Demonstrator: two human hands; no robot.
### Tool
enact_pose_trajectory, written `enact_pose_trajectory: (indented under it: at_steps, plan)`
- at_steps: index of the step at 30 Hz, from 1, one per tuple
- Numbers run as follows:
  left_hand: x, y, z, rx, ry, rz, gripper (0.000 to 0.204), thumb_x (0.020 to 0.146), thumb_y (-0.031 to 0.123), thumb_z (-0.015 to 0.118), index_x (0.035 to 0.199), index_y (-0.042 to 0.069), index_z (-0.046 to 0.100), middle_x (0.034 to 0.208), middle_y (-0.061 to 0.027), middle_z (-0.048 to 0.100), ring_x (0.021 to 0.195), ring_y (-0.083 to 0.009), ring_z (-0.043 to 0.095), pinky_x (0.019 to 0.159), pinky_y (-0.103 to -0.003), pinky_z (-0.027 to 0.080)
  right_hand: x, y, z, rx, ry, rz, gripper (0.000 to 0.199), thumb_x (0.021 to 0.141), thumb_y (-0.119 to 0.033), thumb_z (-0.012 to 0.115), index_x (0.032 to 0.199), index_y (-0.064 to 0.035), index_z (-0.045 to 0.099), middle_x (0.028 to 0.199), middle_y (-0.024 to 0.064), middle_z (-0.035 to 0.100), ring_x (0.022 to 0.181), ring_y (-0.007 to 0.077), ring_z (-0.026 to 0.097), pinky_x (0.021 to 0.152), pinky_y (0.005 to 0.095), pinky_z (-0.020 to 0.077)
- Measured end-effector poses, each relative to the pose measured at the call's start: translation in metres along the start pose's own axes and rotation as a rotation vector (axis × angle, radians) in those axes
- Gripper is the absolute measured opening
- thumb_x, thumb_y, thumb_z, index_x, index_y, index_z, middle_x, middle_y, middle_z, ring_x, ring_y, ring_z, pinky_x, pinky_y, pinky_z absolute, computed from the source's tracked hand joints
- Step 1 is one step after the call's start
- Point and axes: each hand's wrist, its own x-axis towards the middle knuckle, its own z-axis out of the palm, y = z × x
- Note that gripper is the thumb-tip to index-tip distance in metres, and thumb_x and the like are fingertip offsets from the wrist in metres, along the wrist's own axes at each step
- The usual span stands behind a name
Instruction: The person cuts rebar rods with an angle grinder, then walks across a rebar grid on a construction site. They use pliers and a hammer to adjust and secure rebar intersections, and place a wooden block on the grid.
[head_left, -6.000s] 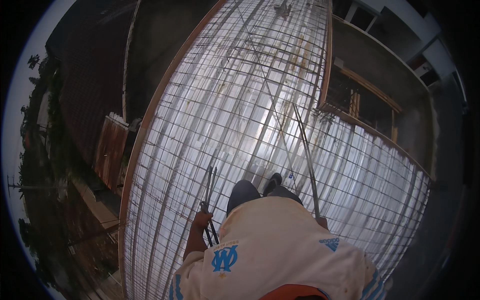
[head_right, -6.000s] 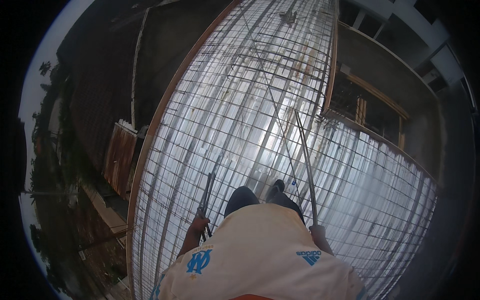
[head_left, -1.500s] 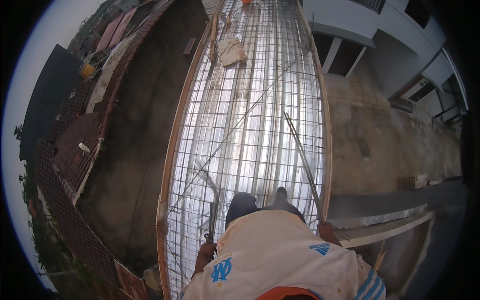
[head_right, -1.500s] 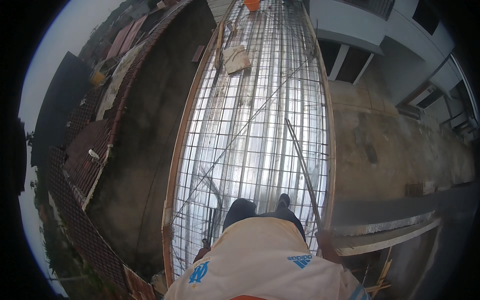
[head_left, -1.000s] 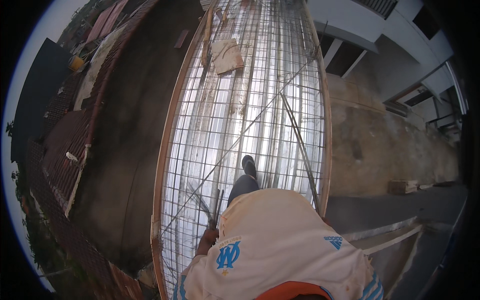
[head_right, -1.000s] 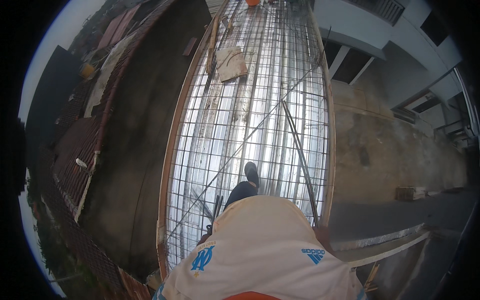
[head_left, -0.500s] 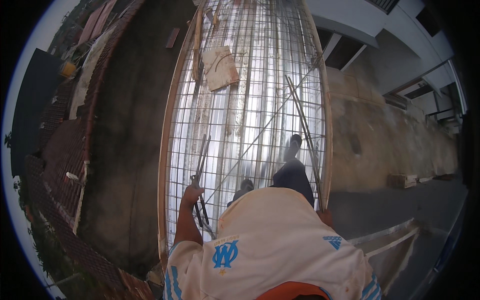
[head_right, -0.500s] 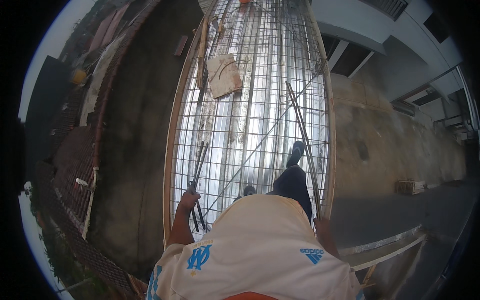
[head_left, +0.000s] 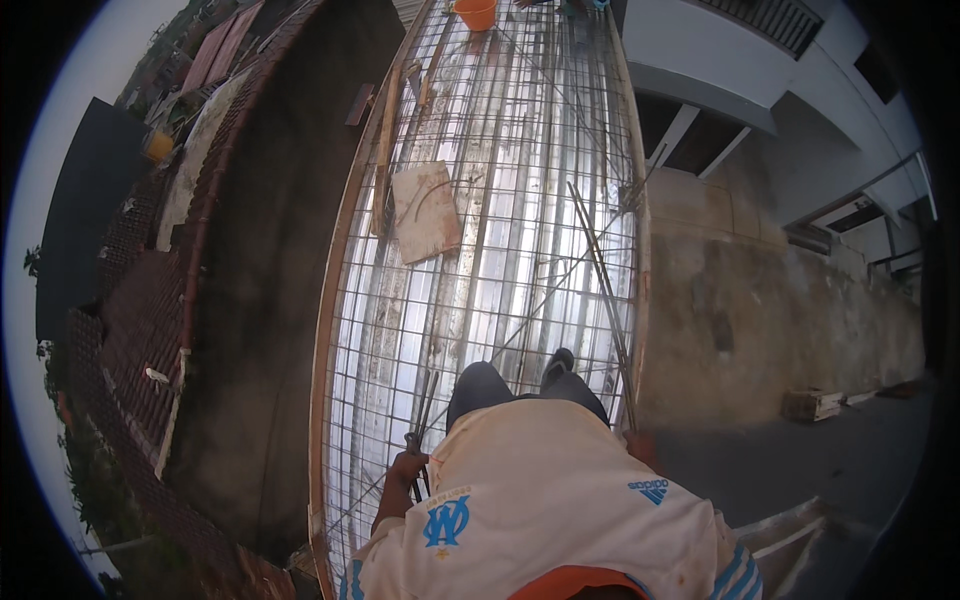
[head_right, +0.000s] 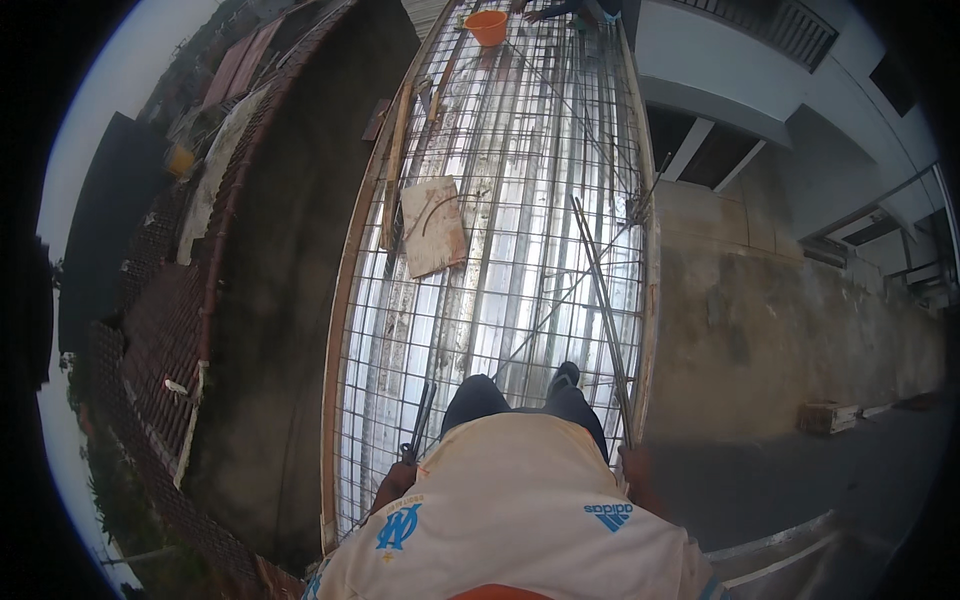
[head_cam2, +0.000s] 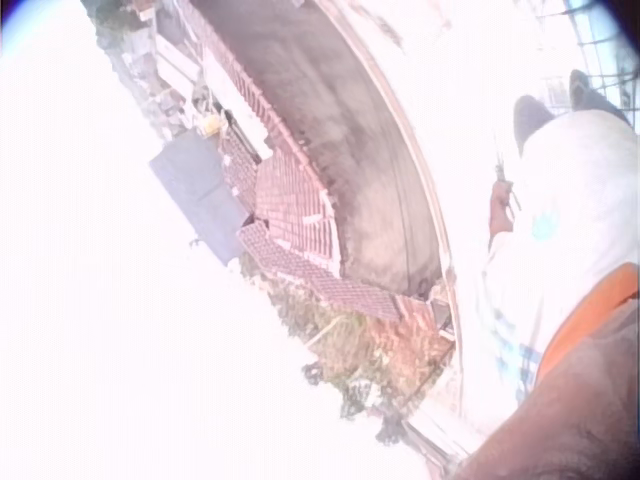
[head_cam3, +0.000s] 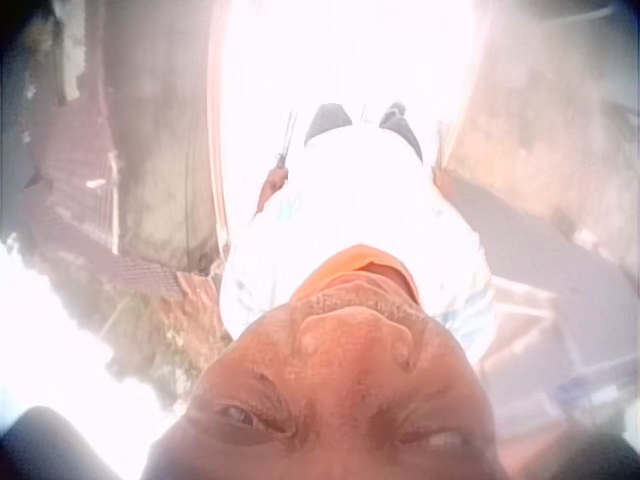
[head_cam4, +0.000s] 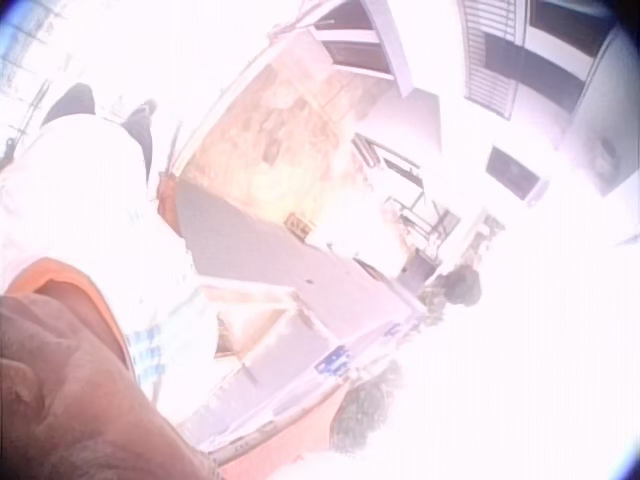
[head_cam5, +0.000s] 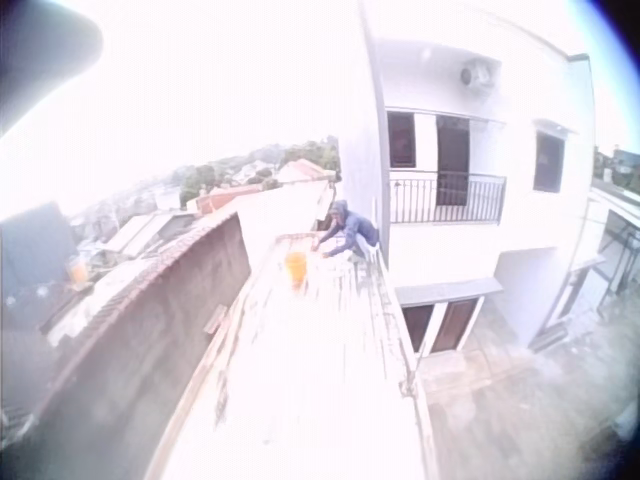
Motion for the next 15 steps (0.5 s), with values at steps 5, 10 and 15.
enact_pose_trajectory:
  at_steps: [5, 10, 15]
  plan:
    - [-0.003, 0.072, 0.013, -0.069, -0.016, 0.12, 0.043, 0.063, 0.037, 0.067, 0.079, -0.002, 0.062, 0.07, -0.0117, 0.062, 0.056, -0.0211, 0.058, 0.05, -0.032, 0.046, 0.07, -0.055, -0.054, -0.026, 0.095, -0.012, 0.014, 0.072, -0.016, 0.058, 0.077, -0.0037, 0.061, 0.075, 0.0246, 0.056, 0.071, 0.0387, 0.057, 0.062, 0.0492, 0.0423]
    - [0.036, 0.136, 0.008, -0.037, -0.012, 0.011, 0.045, 0.064, 0.039, 0.067, 0.08, -0.003, 0.063, 0.069, -0.0114, 0.062, 0.056, -0.0199, 0.057, 0.048, -0.033, 0.045, 0.15, -0.088, -0.079, -0.104, 0.052, -0.144, 0.014, 0.067, -0.013, 0.058, 0.073, -0.0012, 0.058, 0.07, 0.0242, 0.056, 0.064, 0.0388, 0.056, 0.058, 0.0463, 0.0424]
    - [0.096, 0.223, -0.031, -0.051, -0.07, 0.005, 0.042, 0.065, 0.035, 0.067, 0.08, -0.004, 0.063, 0.071, -0.0121, 0.062, 0.06, -0.0208, 0.058, 0.052, -0.034, 0.046, 0.233, -0.198, -0.089, -0.014, 0.032, -0.205, 0.013, 0.064, -0.012, 0.058, 0.071, -0.0009, 0.057, 0.063, 0.0209, 0.054, 0.056, 0.0341, 0.056, 0.051, 0.0411, 0.0428]
